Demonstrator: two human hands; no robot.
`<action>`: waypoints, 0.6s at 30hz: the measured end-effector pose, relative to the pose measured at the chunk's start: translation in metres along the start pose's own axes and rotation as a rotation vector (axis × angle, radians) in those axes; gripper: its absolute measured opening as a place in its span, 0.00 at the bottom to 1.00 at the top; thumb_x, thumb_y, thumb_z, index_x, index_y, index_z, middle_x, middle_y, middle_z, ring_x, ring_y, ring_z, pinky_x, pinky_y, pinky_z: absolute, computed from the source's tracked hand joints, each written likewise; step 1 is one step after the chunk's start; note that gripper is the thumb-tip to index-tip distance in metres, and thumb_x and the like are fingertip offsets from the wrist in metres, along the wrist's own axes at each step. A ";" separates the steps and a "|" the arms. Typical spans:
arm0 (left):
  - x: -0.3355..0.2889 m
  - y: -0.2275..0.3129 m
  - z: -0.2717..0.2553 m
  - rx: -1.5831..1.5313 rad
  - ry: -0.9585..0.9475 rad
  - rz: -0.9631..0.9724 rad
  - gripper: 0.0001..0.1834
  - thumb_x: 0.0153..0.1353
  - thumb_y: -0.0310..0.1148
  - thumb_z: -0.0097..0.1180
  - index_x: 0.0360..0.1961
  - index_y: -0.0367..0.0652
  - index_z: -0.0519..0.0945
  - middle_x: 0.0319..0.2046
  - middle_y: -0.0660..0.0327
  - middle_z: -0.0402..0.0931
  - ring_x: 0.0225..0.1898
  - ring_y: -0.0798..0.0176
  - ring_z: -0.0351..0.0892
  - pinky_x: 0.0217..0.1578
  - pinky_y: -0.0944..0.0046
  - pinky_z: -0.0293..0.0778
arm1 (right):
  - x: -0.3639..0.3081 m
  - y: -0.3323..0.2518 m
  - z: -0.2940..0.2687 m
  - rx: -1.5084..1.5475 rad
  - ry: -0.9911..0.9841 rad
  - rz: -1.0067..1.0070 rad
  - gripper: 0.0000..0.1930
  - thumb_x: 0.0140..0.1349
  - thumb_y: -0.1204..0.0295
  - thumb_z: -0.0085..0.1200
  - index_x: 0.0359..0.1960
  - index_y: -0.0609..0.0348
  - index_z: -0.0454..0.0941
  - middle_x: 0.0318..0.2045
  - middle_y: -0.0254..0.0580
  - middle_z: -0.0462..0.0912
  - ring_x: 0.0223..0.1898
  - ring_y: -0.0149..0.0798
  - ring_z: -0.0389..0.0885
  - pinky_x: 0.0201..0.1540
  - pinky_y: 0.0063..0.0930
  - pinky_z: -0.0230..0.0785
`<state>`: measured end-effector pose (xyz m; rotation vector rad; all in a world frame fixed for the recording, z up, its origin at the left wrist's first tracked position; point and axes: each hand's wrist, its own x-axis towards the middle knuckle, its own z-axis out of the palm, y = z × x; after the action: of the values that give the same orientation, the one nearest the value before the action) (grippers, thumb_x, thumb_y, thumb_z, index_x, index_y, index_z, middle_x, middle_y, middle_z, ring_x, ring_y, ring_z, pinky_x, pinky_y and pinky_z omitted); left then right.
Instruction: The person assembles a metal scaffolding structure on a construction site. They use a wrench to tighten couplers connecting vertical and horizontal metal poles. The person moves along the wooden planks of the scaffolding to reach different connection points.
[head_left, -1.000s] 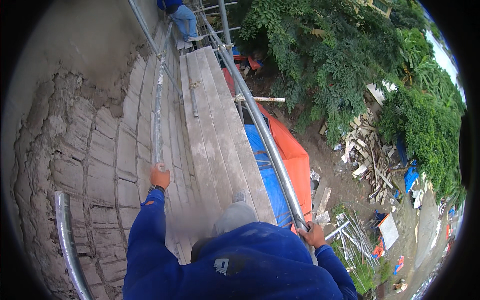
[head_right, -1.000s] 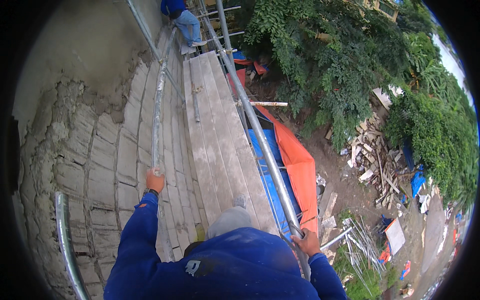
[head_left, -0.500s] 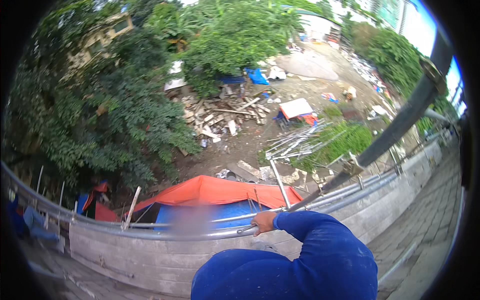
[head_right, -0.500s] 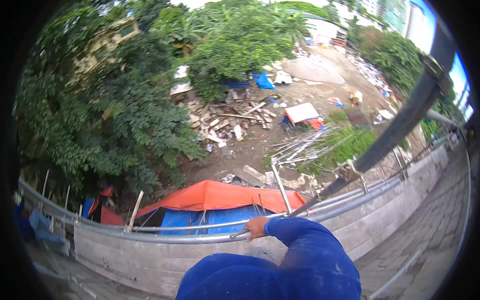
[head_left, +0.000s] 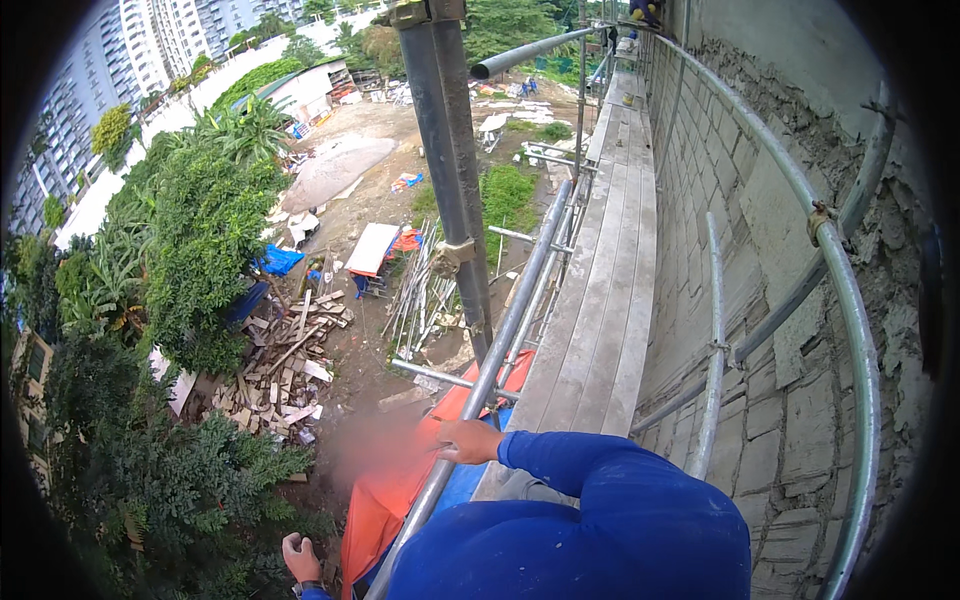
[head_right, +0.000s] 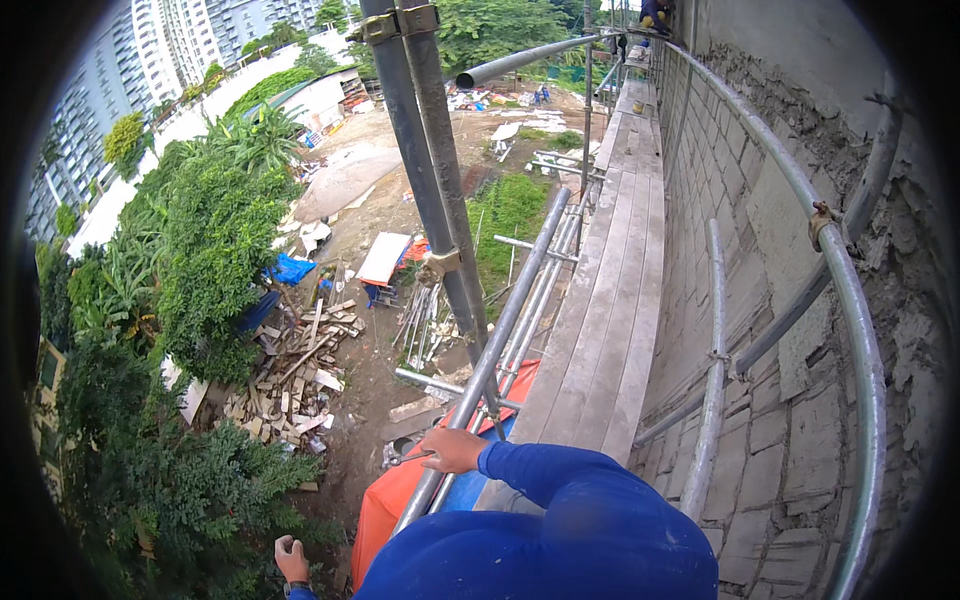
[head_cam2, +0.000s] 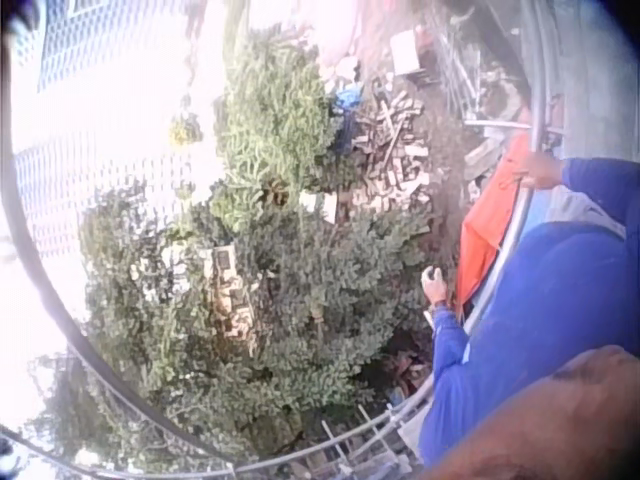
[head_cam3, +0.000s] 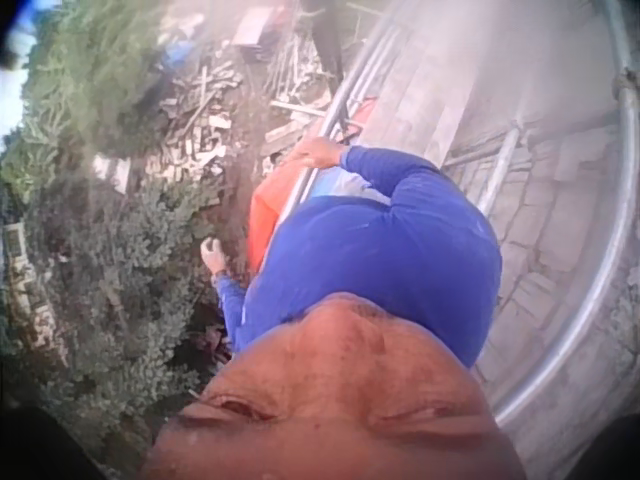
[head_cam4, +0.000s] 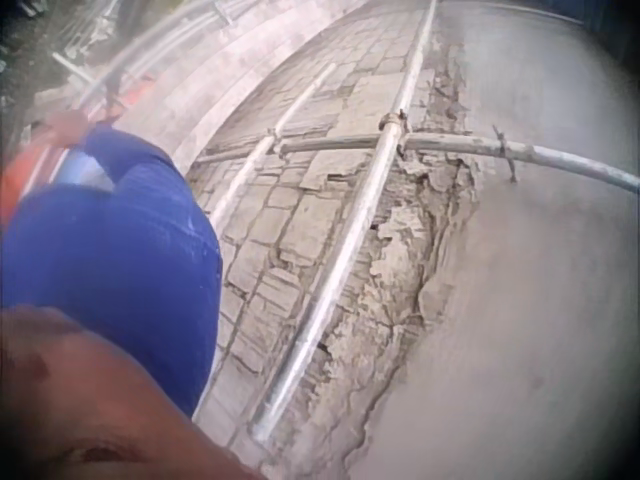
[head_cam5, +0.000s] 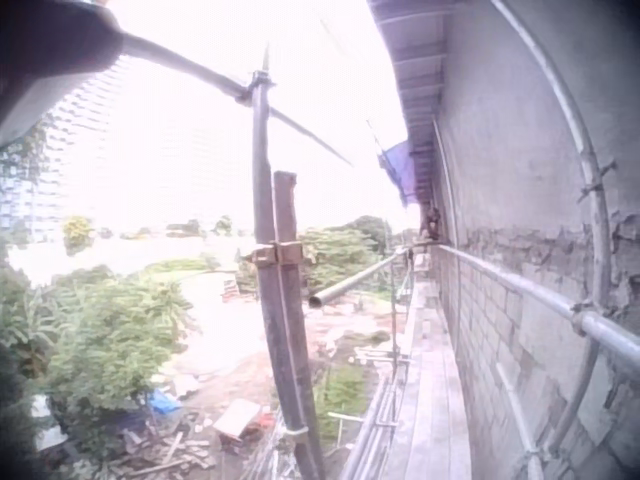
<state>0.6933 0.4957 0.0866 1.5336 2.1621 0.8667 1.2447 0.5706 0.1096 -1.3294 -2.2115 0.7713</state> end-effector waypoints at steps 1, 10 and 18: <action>0.012 0.014 0.020 -0.074 -0.053 0.074 0.15 0.61 0.31 0.61 0.45 0.32 0.80 0.41 0.54 0.79 0.42 0.59 0.79 0.48 0.58 0.76 | -0.019 0.021 0.001 0.044 0.081 0.046 0.18 0.67 0.56 0.59 0.43 0.59 0.82 0.43 0.51 0.81 0.47 0.57 0.82 0.50 0.51 0.73; -0.099 0.014 0.184 0.278 -0.635 0.039 0.29 0.54 0.54 0.69 0.57 0.56 0.83 0.54 0.57 0.84 0.58 0.48 0.82 0.56 0.48 0.76 | -0.113 0.072 -0.004 0.137 0.034 0.230 0.18 0.69 0.57 0.57 0.37 0.62 0.82 0.33 0.59 0.84 0.38 0.63 0.82 0.42 0.53 0.72; -0.134 0.087 0.142 0.166 -0.235 -0.008 0.25 0.55 0.46 0.71 0.52 0.49 0.85 0.54 0.53 0.81 0.60 0.47 0.77 0.63 0.48 0.70 | 0.034 0.008 -0.026 0.120 -0.321 -0.100 0.14 0.67 0.63 0.60 0.34 0.65 0.82 0.30 0.58 0.83 0.33 0.59 0.82 0.39 0.46 0.72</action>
<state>0.8883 0.4295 0.0284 1.6129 2.1094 0.4852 1.2510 0.6097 0.1268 -1.0901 -2.4084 1.1255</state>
